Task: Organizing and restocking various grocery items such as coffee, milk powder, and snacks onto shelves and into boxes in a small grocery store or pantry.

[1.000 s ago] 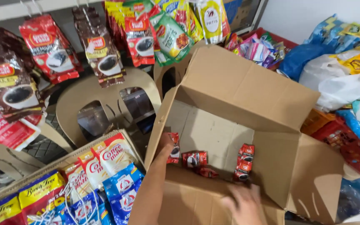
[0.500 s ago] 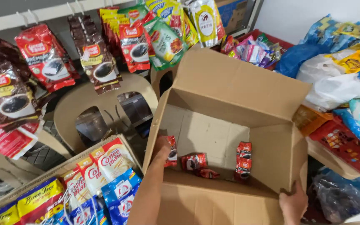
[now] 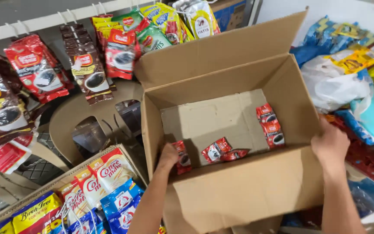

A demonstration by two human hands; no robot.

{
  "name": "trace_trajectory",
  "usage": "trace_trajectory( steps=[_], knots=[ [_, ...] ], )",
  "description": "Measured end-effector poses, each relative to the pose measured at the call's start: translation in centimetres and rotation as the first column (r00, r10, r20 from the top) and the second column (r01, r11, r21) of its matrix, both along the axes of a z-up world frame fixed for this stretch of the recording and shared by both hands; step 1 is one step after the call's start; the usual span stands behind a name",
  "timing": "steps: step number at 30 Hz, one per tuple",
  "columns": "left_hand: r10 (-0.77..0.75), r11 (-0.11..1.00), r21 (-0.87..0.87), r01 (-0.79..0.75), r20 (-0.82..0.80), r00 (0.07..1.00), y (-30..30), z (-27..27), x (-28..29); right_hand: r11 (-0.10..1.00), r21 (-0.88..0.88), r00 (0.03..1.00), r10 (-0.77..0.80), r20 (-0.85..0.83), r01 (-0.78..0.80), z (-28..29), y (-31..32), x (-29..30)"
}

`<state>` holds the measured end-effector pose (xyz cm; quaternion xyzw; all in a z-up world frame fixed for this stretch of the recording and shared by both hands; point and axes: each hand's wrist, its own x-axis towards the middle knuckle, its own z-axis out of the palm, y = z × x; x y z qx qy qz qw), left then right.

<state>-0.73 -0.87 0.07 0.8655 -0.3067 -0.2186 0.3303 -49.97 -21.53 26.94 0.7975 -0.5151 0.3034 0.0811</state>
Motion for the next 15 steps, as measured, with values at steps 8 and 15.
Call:
trace_trajectory(
  steps=[8,15],
  knots=[
    [-0.158,0.964,0.257,0.067,0.351,0.923,2.5,5.9,-2.3,0.997,0.041,0.993,-0.054,-0.105,0.059,1.1,-1.9,1.7],
    [-0.142,0.973,0.229,0.041,0.447,0.883,5.2,6.3,-6.8,0.919,0.372,0.982,-0.068,-0.174,0.13,-4.3,-4.0,-0.6]
  ],
)
